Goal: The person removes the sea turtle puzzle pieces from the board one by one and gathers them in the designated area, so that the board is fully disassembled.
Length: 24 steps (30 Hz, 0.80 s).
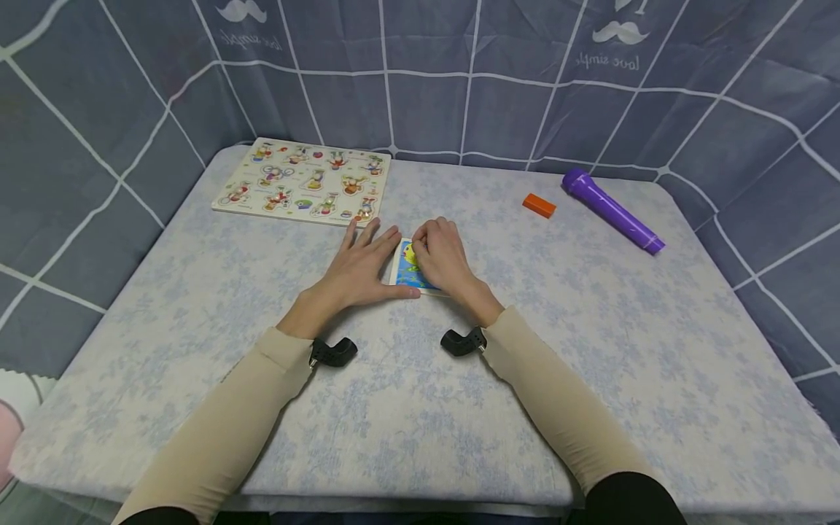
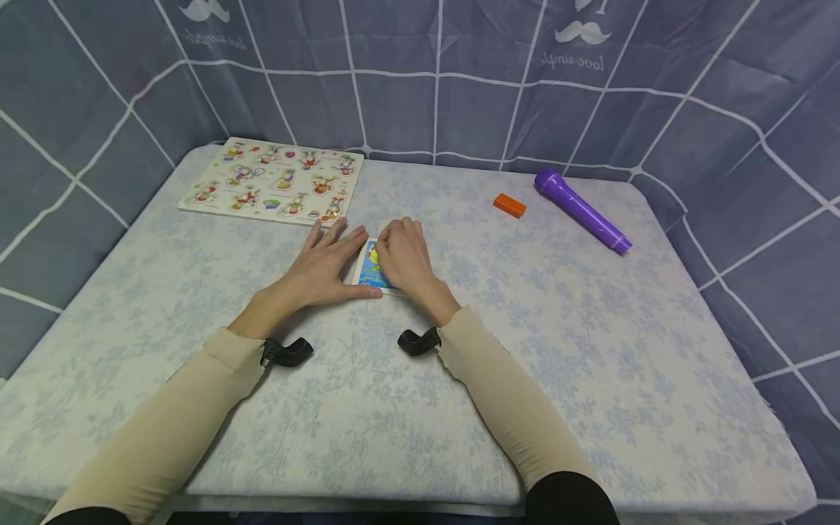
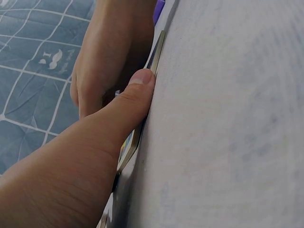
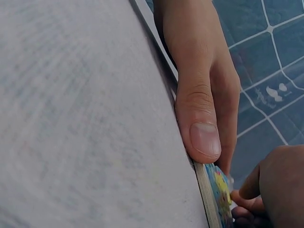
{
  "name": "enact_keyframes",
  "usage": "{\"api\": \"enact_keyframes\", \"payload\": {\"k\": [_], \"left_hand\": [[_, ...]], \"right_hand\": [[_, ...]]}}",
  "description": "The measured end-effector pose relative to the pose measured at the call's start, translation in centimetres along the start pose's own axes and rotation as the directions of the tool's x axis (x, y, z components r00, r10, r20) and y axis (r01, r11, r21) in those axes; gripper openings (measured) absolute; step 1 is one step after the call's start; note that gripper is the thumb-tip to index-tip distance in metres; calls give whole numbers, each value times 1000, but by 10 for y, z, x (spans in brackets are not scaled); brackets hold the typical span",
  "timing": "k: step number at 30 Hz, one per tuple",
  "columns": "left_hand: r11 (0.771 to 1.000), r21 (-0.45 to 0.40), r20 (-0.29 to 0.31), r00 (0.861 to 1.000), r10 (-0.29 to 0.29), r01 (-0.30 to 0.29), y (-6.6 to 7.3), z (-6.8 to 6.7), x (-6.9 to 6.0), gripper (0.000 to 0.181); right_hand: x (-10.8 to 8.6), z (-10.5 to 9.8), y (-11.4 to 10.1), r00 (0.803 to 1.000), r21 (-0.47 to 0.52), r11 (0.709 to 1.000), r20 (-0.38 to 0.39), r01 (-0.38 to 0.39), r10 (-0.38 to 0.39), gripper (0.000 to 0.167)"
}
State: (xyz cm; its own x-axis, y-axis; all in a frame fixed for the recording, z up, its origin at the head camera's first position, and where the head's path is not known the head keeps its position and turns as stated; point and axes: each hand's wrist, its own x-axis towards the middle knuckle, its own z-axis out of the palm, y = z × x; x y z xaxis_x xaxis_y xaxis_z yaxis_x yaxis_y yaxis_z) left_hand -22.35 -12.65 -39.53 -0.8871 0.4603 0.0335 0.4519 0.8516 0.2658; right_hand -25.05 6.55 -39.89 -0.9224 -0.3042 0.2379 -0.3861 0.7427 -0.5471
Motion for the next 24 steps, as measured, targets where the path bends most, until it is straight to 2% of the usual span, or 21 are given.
{"api": "enact_keyframes", "payload": {"k": [9, 17, 24], "left_hand": [[1000, -4, 2, 1000, 0, 0, -1, 0, -1, 116], [1000, -12, 0, 1000, 1, -1, 0, -1, -3, 115], [1000, -17, 0, 1000, -10, 10, 1, -2, -3, 115]], "right_hand": [[1, 0, -1, 999, 102, 995, -53, -9, 15, 29], [-1, 0, -5, 998, -11, 1000, -56, 15, -16, 20], [-3, 0, -6, 997, -36, 999, -62, 33, -35, 20]]}}
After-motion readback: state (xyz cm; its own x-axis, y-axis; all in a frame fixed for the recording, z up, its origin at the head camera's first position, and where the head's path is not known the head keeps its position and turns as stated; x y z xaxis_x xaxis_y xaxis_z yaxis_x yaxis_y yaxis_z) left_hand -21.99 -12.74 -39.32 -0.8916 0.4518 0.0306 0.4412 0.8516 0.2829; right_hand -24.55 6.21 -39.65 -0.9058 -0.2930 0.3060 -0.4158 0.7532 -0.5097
